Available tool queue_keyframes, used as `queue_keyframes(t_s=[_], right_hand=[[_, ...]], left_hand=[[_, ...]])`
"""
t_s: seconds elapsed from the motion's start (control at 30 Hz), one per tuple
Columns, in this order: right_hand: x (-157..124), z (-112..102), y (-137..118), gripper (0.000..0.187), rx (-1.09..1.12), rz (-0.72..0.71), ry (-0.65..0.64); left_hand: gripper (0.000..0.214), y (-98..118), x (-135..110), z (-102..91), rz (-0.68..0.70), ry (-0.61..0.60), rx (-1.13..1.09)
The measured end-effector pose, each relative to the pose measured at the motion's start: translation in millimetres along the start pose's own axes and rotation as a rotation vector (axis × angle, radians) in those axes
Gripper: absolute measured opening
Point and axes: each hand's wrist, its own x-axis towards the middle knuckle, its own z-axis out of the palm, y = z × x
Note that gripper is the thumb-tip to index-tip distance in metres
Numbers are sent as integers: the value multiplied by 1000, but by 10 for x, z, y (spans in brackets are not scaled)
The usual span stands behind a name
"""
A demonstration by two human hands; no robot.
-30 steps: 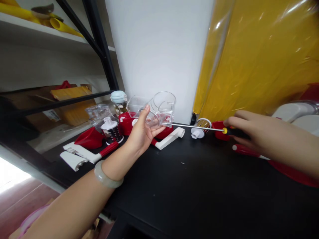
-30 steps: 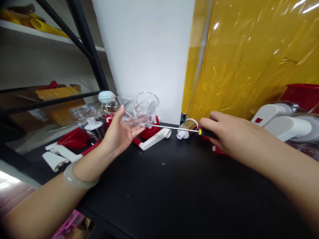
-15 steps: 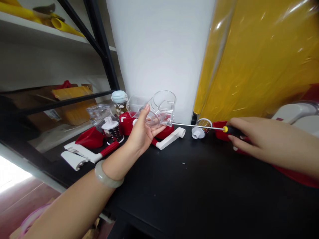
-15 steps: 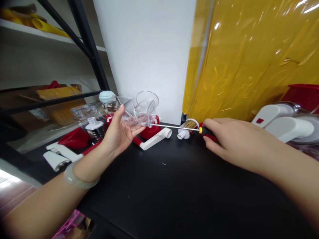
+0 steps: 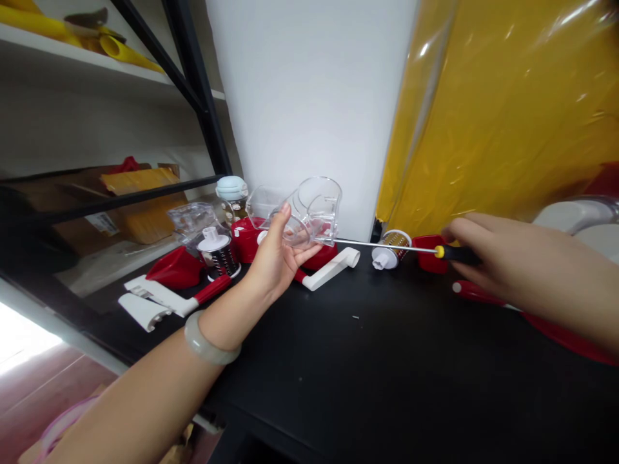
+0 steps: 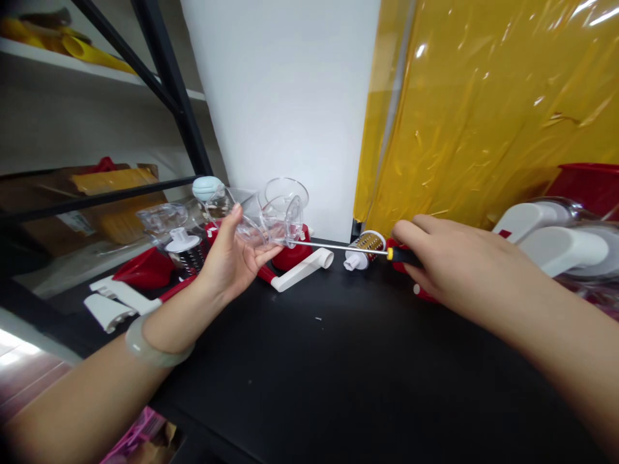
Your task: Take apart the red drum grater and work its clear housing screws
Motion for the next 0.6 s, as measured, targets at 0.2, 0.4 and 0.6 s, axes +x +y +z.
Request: queue_keyframes(t_s=[0.2,0.4,0.6], right_hand=[[12,-34,-22,25,-123,56,-236],[32,-4,15,24,-103,6,-243],[34,57,52,24,-118,15,-238]], left_hand=[[64,14,-16,4,2,-29,5],[68,12,-26,12,9,-37,21],[62,20,-40,24,1,-49,26]])
